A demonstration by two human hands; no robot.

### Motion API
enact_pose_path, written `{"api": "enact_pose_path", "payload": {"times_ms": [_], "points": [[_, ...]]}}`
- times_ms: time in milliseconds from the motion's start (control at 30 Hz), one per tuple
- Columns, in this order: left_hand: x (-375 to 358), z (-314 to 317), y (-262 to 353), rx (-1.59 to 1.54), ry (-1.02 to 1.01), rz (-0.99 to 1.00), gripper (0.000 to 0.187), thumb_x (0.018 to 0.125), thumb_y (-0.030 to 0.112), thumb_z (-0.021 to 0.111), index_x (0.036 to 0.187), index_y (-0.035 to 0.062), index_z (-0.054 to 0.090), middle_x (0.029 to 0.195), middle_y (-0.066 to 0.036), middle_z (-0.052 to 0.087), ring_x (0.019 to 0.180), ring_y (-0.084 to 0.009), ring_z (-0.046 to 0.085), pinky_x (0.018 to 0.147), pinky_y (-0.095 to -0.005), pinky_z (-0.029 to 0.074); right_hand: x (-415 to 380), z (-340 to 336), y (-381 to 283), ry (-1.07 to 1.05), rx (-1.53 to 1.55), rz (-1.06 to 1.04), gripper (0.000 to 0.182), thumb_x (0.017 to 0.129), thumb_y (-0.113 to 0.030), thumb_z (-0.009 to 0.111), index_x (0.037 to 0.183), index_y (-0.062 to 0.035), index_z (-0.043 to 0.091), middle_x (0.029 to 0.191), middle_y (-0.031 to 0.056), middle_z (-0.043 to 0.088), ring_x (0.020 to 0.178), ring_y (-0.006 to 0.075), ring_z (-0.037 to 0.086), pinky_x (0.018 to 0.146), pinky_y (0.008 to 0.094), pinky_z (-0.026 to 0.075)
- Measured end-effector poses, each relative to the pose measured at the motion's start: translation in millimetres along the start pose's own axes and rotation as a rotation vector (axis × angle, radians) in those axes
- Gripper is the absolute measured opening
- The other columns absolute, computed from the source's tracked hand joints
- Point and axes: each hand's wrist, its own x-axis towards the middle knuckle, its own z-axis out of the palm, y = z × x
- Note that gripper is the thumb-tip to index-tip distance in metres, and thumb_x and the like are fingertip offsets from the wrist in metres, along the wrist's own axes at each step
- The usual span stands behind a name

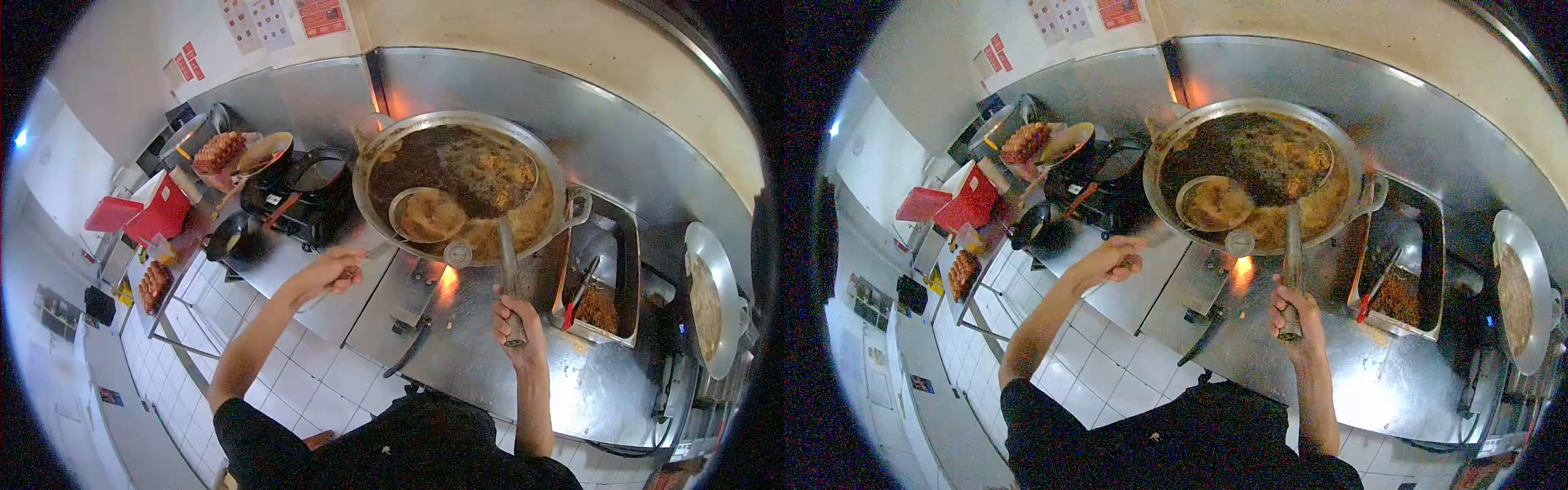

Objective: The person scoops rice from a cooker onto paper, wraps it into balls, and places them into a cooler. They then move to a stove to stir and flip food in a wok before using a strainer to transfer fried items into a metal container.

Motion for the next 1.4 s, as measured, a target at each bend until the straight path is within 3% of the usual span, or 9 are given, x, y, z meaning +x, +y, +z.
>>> {"api": "enact_pose_path", "payload": {"times_ms": [267,500,567,800,900,933,967,1033,1400], "points": [[1,21,-19,-0.156,-0.058,0.103,0.038,0.099,0.018,0.042,0.137,0.0129,0.042,0.067,-0.004,0.053,0.041,-0.0044,0.034,0.037,-0.0205,0.026,-13,5,-5,0.017,-0.084,0.04,0.026,0.09,-0.015,0.055,0.112,-0.0022,0.052,0.068,-0.0026,0.044,0.046,0.0074,0.043,0.038,0.0247,0.036],[-14,43,50,-0.08,-0.027,0.163,0.045,0.099,0.019,0.042,0.142,0.0113,0.034,0.068,-0.005,0.055,0.042,-0.0061,0.036,0.038,-0.0207,0.028,-4,-2,7,-0.035,-0.028,0.102,0.028,0.09,-0.016,0.055,0.116,-0.0046,0.05,0.069,-0.0036,0.043,0.049,0.0075,0.043,0.039,0.0249,0.037],[-14,55,67,-0.048,-0.044,0.143,0.048,0.098,0.019,0.043,0.144,0.0108,0.031,0.068,-0.005,0.055,0.042,-0.0062,0.037,0.038,-0.0208,0.029,-6,1,8,-0.142,0.017,0.11,0.014,0.09,-0.016,0.057,0.082,-0.0077,0.051,0.067,-0.0019,0.046,0.051,0.0115,0.048,0.043,0.03,0.044],[9,108,109,0.039,-0.154,0.12,0.054,0.095,0.014,0.046,0.146,0.0092,0.028,0.074,-0.005,0.055,0.047,-0.0052,0.037,0.041,-0.0212,0.03,-15,-3,11,-0.244,0.117,0.167,0.022,0.091,-0.014,0.055,0.111,-0.0072,0.048,0.07,-0.0022,0.044,0.053,0.0103,0.046,0.044,0.0274,0.042],[13,126,115,0.099,-0.181,0.105,0.048,0.094,0.011,0.047,0.14,0.0085,0.035,0.076,-0.004,0.054,0.048,-0.0049,0.037,0.042,-0.0211,0.03,-27,4,4,-0.23,0.166,0.223,0.022,0.091,-0.013,0.054,0.112,-0.0073,0.048,0.07,-0.0023,0.044,0.053,0.0102,0.046,0.044,0.0269,0.041],[18,130,114,0.137,-0.184,0.086,0.043,0.093,0.012,0.048,0.135,0.0105,0.041,0.078,-0.003,0.054,0.05,-0.0041,0.037,0.043,-0.0195,0.03,-35,16,-2,-0.182,0.146,0.212,0.009,0.092,-0.015,0.052,0.096,-0.0076,0.049,0.069,-0.0041,0.044,0.049,0.0058,0.04,0.04,0.023,0.035],[21,133,114,0.177,-0.187,0.066,0.037,0.092,0.013,0.05,0.13,0.0124,0.047,0.079,-0.002,0.053,0.051,-0.0033,0.037,0.044,-0.0179,0.03,-36,14,-5,-0.18,0.148,0.209,0.009,0.092,-0.015,0.052,0.096,-0.0076,0.049,0.069,-0.0041,0.044,0.049,0.0058,0.04,0.04,0.023,0.035],[25,138,115,0.202,-0.204,0.039,0.035,0.092,0.013,0.05,0.127,0.0117,0.048,0.079,-0.002,0.053,0.051,-0.0034,0.037,0.044,-0.0183,0.03,-40,7,-10,-0.222,0.23,0.283,0.023,0.092,-0.014,0.052,0.113,-0.0057,0.048,0.069,-0.0025,0.043,0.053,0.0087,0.043,0.044,0.0258,0.038],[69,187,102,0.003,-0.327,0.049,0.022,0.094,0.012,0.05,0.115,0.0051,0.048,0.079,-0.005,0.053,0.049,-0.0056,0.041,0.041,-0.0205,0.033,-56,31,-13,-0.183,0.306,0.285,0.009,0.093,-0.013,0.049,0.099,-0.0067,0.048,0.07,-0.0042,0.041,0.051,0.0055,0.039,0.044,0.0222,0.035]]}}
